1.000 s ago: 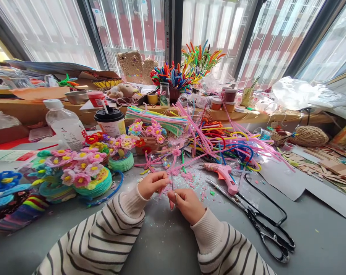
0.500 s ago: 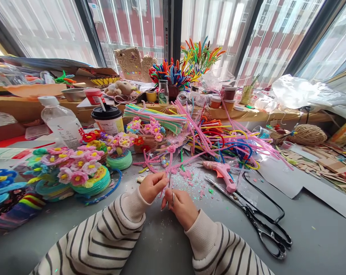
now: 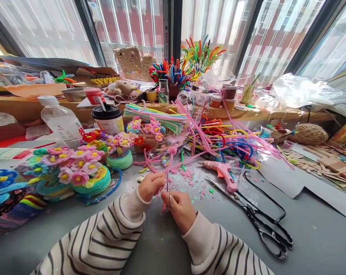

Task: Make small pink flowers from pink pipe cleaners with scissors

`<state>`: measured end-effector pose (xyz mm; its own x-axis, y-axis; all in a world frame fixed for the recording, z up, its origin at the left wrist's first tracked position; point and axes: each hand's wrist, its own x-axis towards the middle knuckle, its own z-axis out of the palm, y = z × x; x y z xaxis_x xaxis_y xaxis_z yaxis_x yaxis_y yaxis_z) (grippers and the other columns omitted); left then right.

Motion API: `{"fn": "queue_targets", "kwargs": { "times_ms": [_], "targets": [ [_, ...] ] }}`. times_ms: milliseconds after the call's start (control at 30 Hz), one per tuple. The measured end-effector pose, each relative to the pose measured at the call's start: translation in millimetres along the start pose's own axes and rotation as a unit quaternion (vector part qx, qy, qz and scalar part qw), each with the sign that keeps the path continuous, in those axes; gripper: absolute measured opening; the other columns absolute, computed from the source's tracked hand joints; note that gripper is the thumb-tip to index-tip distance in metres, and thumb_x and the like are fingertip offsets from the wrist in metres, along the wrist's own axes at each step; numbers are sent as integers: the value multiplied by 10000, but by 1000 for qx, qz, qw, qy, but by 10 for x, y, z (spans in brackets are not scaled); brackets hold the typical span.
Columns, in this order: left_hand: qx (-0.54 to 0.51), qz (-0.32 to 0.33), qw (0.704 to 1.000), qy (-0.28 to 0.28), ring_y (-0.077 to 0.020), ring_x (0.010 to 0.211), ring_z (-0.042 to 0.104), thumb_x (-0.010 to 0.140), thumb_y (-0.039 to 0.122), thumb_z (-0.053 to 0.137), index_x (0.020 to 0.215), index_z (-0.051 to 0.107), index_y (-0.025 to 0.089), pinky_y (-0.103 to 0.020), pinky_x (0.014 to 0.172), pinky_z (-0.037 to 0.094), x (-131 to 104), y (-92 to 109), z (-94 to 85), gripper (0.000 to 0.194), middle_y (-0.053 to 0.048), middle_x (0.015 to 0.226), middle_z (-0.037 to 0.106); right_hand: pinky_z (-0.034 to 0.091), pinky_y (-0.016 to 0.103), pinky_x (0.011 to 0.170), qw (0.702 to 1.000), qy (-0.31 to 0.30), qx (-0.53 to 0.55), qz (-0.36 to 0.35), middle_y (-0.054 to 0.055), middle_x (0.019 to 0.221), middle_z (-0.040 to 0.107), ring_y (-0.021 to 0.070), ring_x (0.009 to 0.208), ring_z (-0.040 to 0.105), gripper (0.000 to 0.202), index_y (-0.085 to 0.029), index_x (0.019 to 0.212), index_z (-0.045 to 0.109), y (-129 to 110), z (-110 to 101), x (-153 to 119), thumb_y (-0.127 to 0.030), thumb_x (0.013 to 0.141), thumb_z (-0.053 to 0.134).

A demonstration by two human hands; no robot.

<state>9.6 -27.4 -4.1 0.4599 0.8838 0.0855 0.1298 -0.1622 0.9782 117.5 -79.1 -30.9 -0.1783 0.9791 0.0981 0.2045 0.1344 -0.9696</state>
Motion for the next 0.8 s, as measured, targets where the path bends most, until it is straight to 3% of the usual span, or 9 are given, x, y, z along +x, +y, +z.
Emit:
{"fn": "queue_targets", "kwargs": {
  "times_ms": [367,633,800],
  "targets": [
    [19,17,1000,3,-46,386,242,637,277,377,433,271,169,-202,401,201,-10,-19,-14,254,67,377,272,263,206,435,996,35,-78,-2,-29,397,344,73,411,329,556,-147,417,456,-19,5,-13,-594,701,287],
    [5,5,1000,-5,-58,386,321,683,330,357,487,381,152,-206,418,256,-10,17,-22,266,51,406,342,274,206,450,994,35,-99,-7,-24,408,360,75,417,343,563,-145,419,456,-21,0,-10,-595,705,277],
    [61,28,998,18,-58,416,262,685,302,346,456,296,166,-209,431,224,-9,-9,-4,271,59,418,263,271,206,442,996,6,-84,-31,-18,417,363,76,421,351,612,-134,440,511,3,15,-26,-585,732,218]
  ]
}}
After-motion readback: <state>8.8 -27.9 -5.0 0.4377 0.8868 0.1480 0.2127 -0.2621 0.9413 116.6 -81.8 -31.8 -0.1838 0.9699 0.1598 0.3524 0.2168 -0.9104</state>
